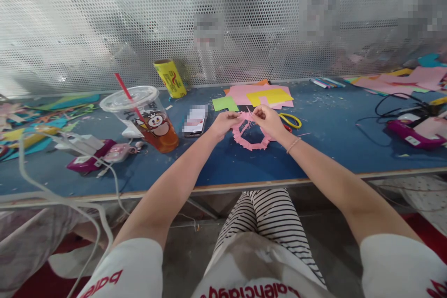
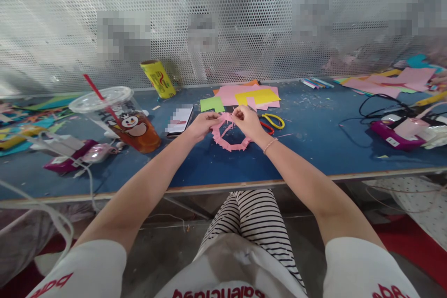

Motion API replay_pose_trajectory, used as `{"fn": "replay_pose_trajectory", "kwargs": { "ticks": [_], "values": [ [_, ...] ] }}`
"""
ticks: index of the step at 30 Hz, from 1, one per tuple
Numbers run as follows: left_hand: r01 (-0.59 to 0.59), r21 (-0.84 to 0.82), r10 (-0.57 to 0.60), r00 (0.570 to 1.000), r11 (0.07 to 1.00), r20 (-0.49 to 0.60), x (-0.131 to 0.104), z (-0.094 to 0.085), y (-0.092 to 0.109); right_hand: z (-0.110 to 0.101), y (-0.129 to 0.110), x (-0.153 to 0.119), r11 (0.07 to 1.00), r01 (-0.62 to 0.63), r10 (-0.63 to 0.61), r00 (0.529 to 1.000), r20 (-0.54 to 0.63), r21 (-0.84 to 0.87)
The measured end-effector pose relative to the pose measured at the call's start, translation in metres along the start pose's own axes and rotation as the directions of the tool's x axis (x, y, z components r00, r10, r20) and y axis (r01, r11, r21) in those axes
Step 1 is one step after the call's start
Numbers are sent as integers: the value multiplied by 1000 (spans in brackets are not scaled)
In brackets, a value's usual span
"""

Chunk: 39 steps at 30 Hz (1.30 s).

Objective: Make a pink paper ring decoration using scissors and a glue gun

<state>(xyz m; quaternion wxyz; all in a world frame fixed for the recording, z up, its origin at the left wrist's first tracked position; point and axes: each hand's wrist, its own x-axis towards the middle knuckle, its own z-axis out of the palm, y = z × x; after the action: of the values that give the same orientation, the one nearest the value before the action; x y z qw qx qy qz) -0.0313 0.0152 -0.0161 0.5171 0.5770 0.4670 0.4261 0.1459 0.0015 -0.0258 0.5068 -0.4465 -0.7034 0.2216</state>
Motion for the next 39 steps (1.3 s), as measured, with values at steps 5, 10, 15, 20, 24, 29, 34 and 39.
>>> {"fn": "replay_pose_trajectory", "kwargs": {
  "ticks": [5,10,15,20,24,29,34,39],
  "values": [
    [-19,30,19,1000,999,0,0,-1,-1,0,1,0,1000,-11,11,1000,12,-10],
    [-49,41,49,999,998,-6,-1,1,0,0,-2,0,1000,-23,23,1000,13,-14],
    [-158,46,158,987,986,7,0,2,0,0,-4,-1,1000,-10,10,1000,1,-11],
    [-203,35,202,979,979,25,0,3,0,-1,-5,-1,1000,8,-8,999,-37,-7],
    [-244,72,243,970,967,28,0,4,0,-1,-6,-2,1000,-2,3,999,-33,10],
    [-254,89,260,964,963,-56,2,3,1,0,-3,-1,997,-10,11,1000,-10,73],
    [-246,-64,237,964,967,-118,2,3,2,-3,6,4,969,-57,69,997,-41,242],
    [-191,-204,156,972,960,-173,2,1,4,-9,15,10,987,-126,134,988,-83,97]
  ]
}}
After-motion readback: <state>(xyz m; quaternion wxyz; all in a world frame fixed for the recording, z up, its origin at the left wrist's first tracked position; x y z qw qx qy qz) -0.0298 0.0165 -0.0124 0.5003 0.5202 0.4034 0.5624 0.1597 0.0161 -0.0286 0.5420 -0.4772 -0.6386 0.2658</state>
